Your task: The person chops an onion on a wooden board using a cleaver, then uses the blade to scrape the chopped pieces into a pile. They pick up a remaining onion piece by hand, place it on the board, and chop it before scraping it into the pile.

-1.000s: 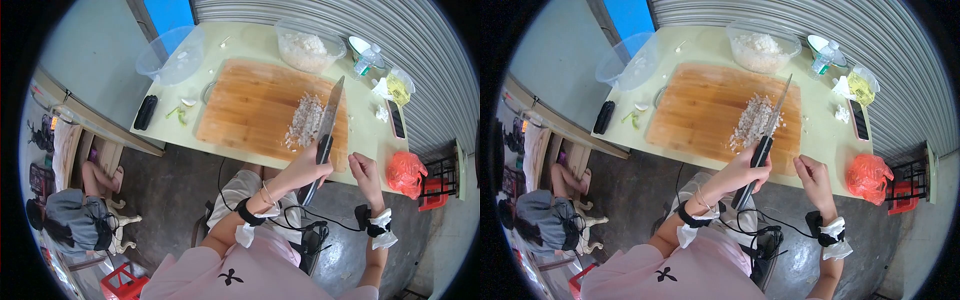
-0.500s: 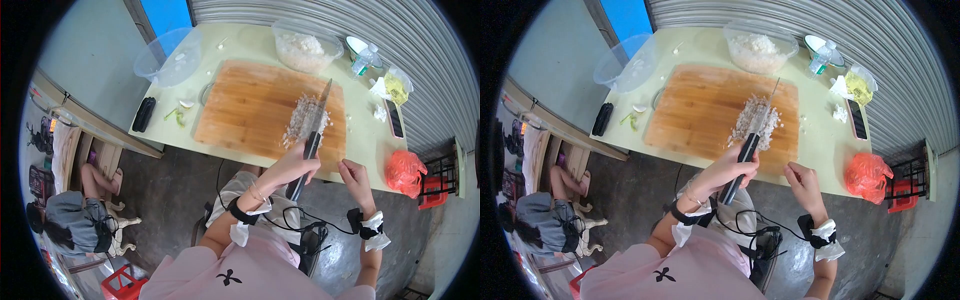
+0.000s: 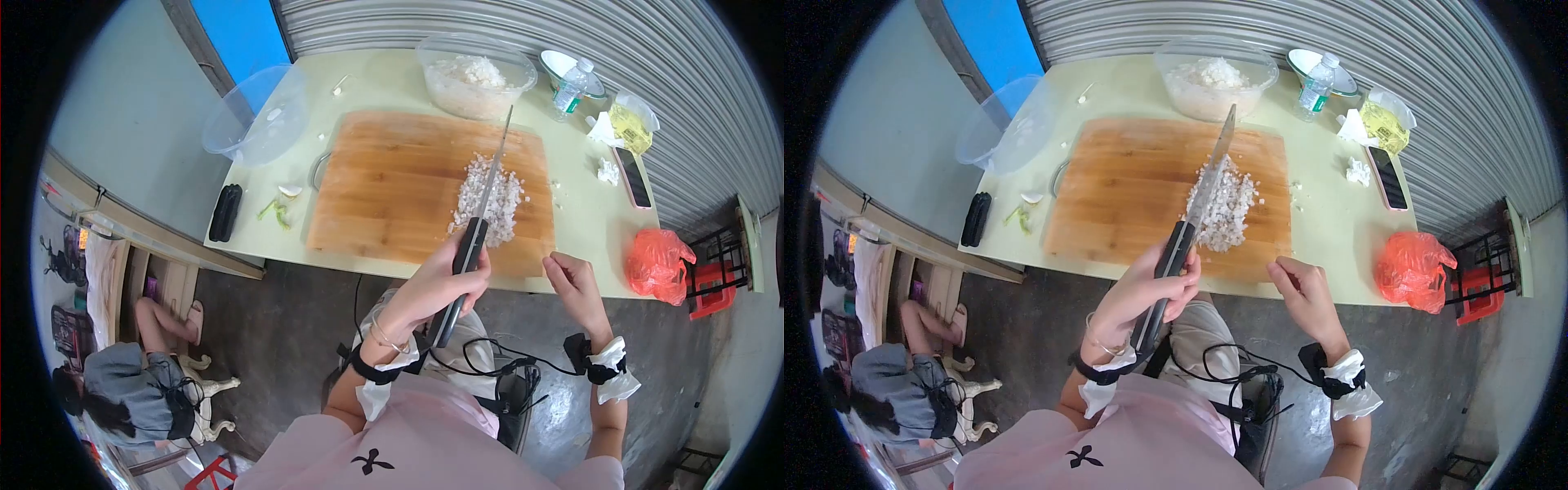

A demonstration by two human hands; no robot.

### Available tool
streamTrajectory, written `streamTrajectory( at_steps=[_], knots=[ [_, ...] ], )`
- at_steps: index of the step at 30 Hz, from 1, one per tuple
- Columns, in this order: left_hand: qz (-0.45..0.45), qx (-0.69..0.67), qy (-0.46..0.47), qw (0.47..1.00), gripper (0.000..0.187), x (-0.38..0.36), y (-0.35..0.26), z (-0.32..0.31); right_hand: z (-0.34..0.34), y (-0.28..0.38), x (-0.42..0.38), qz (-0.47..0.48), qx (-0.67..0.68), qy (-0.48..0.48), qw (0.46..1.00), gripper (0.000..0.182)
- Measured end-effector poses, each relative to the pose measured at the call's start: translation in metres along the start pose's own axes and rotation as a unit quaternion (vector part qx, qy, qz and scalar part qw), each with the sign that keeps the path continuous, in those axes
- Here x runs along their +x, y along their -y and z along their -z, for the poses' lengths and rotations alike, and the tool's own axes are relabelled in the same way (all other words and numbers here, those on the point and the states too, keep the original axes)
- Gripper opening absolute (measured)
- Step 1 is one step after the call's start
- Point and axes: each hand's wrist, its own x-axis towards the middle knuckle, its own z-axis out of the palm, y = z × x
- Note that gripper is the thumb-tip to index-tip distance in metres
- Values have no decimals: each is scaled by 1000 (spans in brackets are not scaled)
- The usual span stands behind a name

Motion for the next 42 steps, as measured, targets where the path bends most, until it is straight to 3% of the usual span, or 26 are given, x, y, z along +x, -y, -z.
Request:
streamTrajectory(
  at_steps=[4,6,12,16,18,23,26,32,36,42],
  knots=[
    [8,13,-8,1000,23,11,15,15,-12,-7,-3,-12,35,0,999,28],
    [-5,66,-23,998,22,14,12,12,-15,1,-5,16,-21,30,999,27],
    [-12,21,13,1000,19,8,9,14,-4,-3,-5,-21,21,-10,1000,25],
    [10,28,-21,999,20,16,10,16,-11,-2,-4,9,-3,10,1000,27],
    [36,-34,-23,999,19,10,-3,14,-8,4,-5,8,-14,16,1000,28],
    [27,-24,-28,999,20,6,-2,17,-8,1,-6,-37,20,11,999,28],
    [33,-54,-38,997,19,10,5,27,-13,-1,-9,8,0,26,1000,29],
    [0,-35,-15,999,16,1,-7,24,-1,5,-8,-43,36,-6,998,27],
    [16,-7,-62,998,20,10,4,28,-10,1,-4,17,-8,21,1000,27],
    [7,7,-44,999,20,-1,-3,32,-7,14,1,-22,51,0,998,25]
  ],
)
